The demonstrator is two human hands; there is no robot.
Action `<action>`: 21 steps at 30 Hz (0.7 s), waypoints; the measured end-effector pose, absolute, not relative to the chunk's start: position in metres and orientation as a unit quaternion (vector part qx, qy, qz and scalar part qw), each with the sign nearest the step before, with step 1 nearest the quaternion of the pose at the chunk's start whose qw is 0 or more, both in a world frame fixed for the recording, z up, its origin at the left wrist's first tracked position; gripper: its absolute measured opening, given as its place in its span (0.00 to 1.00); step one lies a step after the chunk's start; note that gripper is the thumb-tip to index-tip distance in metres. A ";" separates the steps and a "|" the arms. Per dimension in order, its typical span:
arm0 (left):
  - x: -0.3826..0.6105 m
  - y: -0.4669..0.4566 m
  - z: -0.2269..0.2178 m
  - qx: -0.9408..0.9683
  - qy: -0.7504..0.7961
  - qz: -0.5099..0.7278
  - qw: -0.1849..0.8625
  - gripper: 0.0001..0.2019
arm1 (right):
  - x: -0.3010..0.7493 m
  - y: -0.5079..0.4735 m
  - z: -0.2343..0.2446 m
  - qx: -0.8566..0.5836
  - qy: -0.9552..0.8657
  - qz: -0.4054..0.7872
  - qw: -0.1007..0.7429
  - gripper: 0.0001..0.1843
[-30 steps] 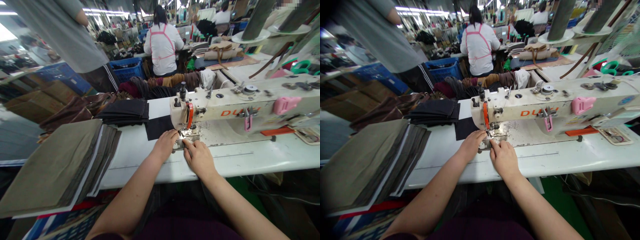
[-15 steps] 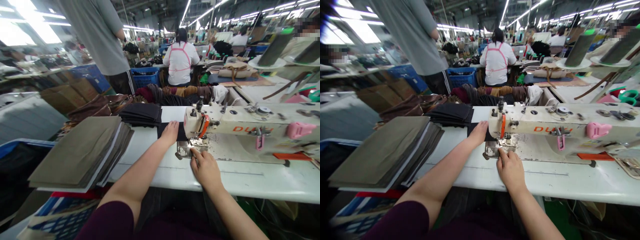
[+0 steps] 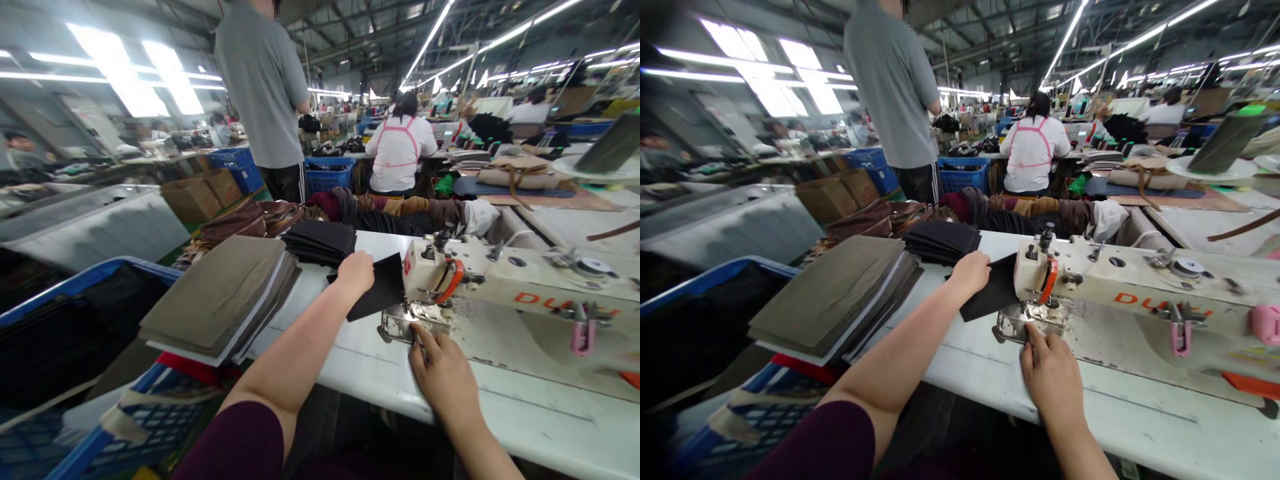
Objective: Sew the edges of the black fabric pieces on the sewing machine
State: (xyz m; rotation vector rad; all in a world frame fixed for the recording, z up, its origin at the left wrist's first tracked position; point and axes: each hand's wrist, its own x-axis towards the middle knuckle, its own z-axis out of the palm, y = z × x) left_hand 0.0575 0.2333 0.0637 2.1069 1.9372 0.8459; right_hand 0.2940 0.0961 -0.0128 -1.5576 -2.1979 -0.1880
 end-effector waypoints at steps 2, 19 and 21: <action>0.035 0.228 0.074 0.657 0.663 0.345 0.097 0.07 | 0.294 0.096 -0.012 -0.565 -0.794 -0.070 0.215 0.23; -0.029 0.219 0.070 0.286 0.641 0.671 0.239 0.10 | 0.293 0.094 -0.009 -0.550 -0.799 -0.090 0.224 0.23; -0.026 0.185 0.072 0.331 0.644 0.656 0.215 0.12 | 0.293 0.094 -0.010 -0.554 -0.798 -0.088 0.219 0.23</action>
